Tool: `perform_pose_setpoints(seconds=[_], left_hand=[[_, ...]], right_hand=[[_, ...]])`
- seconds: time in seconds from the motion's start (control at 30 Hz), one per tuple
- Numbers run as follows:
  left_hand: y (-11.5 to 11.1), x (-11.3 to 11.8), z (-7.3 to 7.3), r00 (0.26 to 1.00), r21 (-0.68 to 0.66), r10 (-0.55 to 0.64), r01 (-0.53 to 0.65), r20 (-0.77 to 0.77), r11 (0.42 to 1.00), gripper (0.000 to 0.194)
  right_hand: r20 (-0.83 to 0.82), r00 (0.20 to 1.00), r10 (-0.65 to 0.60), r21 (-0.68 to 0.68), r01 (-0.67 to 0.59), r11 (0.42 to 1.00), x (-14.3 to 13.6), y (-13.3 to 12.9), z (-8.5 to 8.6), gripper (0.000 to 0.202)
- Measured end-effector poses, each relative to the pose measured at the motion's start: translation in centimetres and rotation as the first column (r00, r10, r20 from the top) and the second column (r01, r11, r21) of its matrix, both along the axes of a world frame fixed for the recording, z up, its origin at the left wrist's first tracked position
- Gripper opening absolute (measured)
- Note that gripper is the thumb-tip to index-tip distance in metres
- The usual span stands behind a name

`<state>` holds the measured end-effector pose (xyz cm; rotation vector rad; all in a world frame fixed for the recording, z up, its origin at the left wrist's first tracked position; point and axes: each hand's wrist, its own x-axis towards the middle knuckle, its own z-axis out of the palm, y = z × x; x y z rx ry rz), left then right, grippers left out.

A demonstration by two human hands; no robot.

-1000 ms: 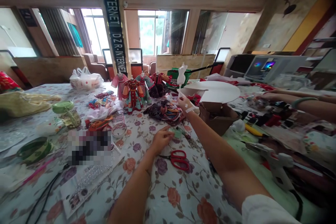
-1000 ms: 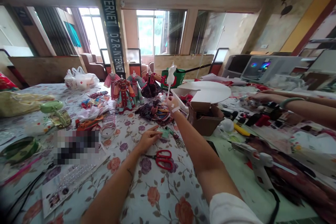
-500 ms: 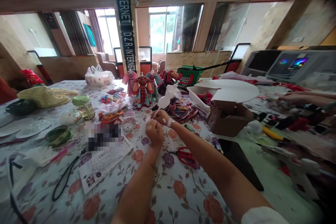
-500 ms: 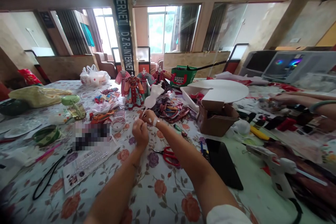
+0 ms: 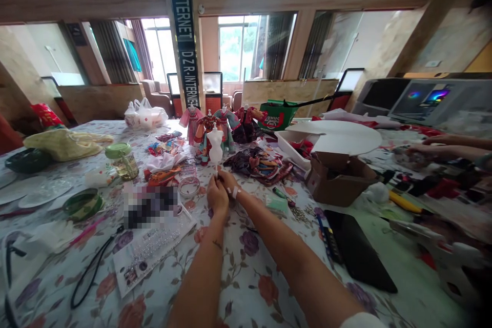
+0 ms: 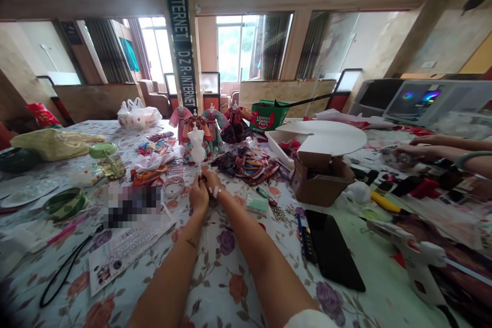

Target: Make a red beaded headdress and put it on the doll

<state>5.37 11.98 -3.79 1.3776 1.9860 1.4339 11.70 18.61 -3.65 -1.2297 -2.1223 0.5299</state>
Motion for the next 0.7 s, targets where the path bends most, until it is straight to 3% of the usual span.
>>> perform_pose_setpoints(seconds=[0.4,0.7], left_hand=[[0.9,-2.8,0.6,0.993,-0.122,-0.115,0.11,-0.032,0.986,0.028],[1.2,-3.6,0.6,0.989,-0.13,-0.147,0.143,-0.02,0.981,0.029]], right_hand=[[-0.044,0.987,-0.152,-0.063,0.149,0.987,-2.0,-1.8,-1.3,0.026],[-0.144,0.985,-0.091,-0.013,0.09,0.996,-2.5,-1.5,-1.2,0.027]])
